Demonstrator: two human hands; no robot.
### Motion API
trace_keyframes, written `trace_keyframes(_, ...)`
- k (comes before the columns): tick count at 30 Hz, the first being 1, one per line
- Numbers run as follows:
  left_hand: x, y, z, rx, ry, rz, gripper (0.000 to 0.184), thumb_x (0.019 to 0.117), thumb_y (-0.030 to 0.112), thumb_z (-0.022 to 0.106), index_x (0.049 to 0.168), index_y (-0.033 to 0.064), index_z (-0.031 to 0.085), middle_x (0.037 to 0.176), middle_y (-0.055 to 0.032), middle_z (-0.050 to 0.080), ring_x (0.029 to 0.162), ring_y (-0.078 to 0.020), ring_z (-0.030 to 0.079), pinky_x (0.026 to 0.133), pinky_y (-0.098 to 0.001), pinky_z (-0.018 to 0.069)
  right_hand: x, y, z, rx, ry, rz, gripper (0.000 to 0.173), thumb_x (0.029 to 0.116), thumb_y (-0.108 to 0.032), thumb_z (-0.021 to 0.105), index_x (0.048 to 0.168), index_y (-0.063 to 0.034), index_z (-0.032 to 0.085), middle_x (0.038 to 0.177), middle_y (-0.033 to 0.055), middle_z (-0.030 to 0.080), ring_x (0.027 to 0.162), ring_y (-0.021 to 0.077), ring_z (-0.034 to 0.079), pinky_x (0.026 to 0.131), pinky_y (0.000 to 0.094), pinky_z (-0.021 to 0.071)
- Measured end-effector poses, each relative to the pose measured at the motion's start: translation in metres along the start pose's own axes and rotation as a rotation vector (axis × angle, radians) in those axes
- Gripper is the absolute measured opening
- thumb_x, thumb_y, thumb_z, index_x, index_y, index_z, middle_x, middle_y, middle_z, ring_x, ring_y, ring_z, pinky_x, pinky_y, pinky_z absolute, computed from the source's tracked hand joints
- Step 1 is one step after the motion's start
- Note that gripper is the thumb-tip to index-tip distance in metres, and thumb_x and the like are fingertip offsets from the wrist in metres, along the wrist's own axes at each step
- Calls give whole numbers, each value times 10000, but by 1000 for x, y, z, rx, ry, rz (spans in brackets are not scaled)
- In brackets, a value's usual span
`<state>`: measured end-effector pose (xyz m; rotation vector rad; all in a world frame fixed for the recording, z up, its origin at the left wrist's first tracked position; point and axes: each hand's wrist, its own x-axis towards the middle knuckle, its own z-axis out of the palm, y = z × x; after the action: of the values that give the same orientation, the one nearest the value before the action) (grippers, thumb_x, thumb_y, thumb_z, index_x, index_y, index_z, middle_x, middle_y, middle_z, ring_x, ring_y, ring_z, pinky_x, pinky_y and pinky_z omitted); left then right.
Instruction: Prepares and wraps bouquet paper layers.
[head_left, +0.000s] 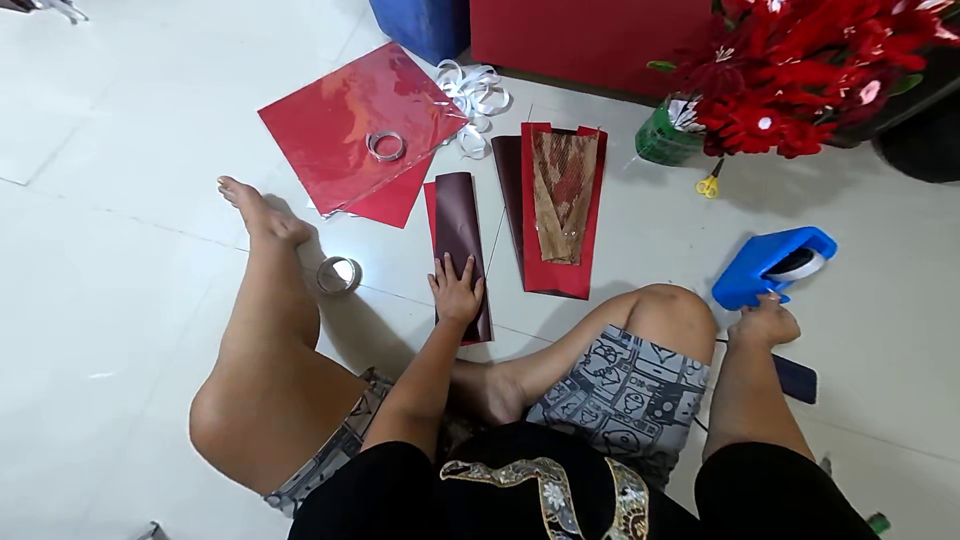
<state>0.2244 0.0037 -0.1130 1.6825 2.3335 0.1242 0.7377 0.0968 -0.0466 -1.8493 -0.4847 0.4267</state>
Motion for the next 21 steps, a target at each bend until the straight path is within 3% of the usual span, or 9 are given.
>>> trace_keyframes(2, 0, -1, 1, -3, 9, 5, 598, 1034, 589, 299, 1589, 379, 379, 1682, -251, 199, 1550, -480, 178, 1197, -687, 160, 2, 5, -3, -115, -12, -38, 333, 1072, -210, 546, 1159, 100, 632, 1089, 194, 642, 937, 189, 640, 865, 353, 546)
trace_keyframes(5, 0, 0, 0, -13, -20, 0, 599, 1035, 596, 291, 1596, 395, 355, 1695, -227, 178, 1560, -462, 157, 1207, -677, 143, -19, 6, -16, -500, -103, -12, 448, 1082, -291, 508, 1250, 103, 642, 1277, 283, 656, 1218, 348, 638, 1079, 489, 470)
trace_keyframes(7, 1, 1, -3, -26, -37, -11, 603, 1032, 601, 293, 1596, 397, 352, 1699, -217, 171, 1563, -455, 151, 1212, -673, 136, -39, -3, -13, -548, -125, 31, 471, 1089, -320, 497, 1259, 95, 644, 1307, 280, 643, 1265, 349, 608, 1102, 491, 436)
trace_keyframes(10, 0, -1, -4, -25, -59, -20, 602, 1031, 599, 296, 1597, 400, 348, 1704, -214, 152, 1567, -450, 135, 1216, -669, 126, -47, -27, 5, -357, -150, -44, 420, 1066, -244, 550, 1261, 120, 628, 1294, 286, 634, 1225, 311, 610, 1088, 434, 445)
trace_keyframes(14, 1, 0, -3, -26, -31, -15, 598, 1030, 598, 298, 1592, 402, 360, 1697, -222, 175, 1561, -457, 155, 1213, -667, 137, -61, -110, 48, -183, -408, -248, 375, 1048, -107, 528, 1347, 119, 545, 1347, 279, 585, 1171, 269, 617, 1034, 401, 494)
trace_keyframes(18, 0, 0, -3, -56, -45, -16, 601, 1028, 605, 309, 1590, 400, 364, 1698, -231, 158, 1562, -467, 137, 1214, -680, 123, -137, -160, 123, -36, -717, -330, 386, 1019, -55, 548, 1387, 60, 527, 1215, 174, 620, 929, 143, 637, 870, 334, 559)
trace_keyframes(21, 0, -1, -2, -69, -47, -24, 618, 1024, 610, 313, 1597, 382, 359, 1703, -213, 156, 1567, -453, 130, 1218, -673, 115, -216, -158, 183, -11, -983, -277, 471, 993, -24, 579, 1454, 17, 493, 1134, 150, 661, 868, 159, 652, 800, 357, 574)
